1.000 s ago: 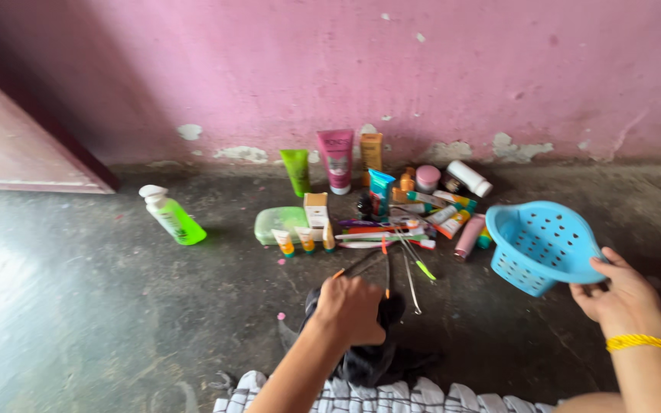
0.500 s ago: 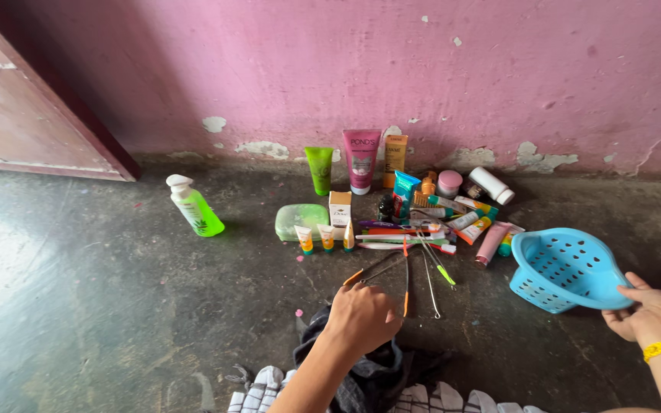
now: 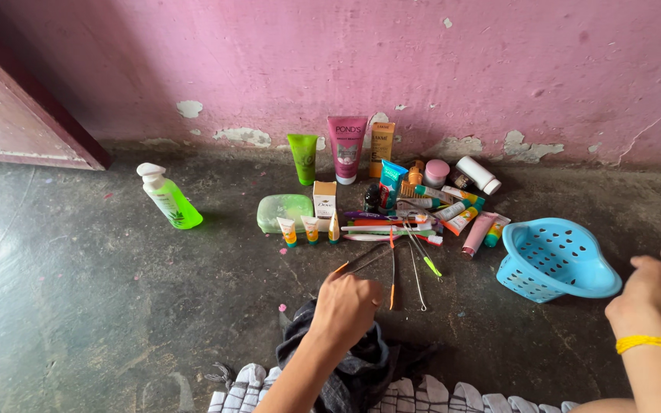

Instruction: The person sits on the floor and organizes various bathroom items, including toothbrushes, tweezers, and toiletries, into a blue plastic basket. They handle the items one by one, placing them into the basket, and later use a dark cloth to wipe the basket clean.

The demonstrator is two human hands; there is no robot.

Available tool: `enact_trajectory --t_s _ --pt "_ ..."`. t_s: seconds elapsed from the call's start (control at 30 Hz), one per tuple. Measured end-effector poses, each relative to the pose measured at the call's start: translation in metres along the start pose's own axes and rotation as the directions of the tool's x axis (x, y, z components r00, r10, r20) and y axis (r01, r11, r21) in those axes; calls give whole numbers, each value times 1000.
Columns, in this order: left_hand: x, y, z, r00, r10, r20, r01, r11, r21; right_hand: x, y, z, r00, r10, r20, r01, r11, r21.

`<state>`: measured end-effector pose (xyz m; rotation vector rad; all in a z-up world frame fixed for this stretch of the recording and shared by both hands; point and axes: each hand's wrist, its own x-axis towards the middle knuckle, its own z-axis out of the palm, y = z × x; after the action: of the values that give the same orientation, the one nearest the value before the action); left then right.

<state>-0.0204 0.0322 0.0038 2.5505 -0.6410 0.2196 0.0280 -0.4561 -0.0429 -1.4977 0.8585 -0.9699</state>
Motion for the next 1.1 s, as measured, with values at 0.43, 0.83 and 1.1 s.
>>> enact_trajectory --t_s 0.43,0.83,1.1 --pt "-40 -38 -85 943 -228 -242 160 949 -273 -206 -111 28 439 -588 680 774 632 46" --pt "-26 -70 -76 882 -372 -290 141 794 -591 -243 -50 89 431 -217 876 605 789 -103" --pt "-7 -87 -52 883 -441 -163 237 717 -655 -242 -31 131 382 -166 909 660 738 -142"
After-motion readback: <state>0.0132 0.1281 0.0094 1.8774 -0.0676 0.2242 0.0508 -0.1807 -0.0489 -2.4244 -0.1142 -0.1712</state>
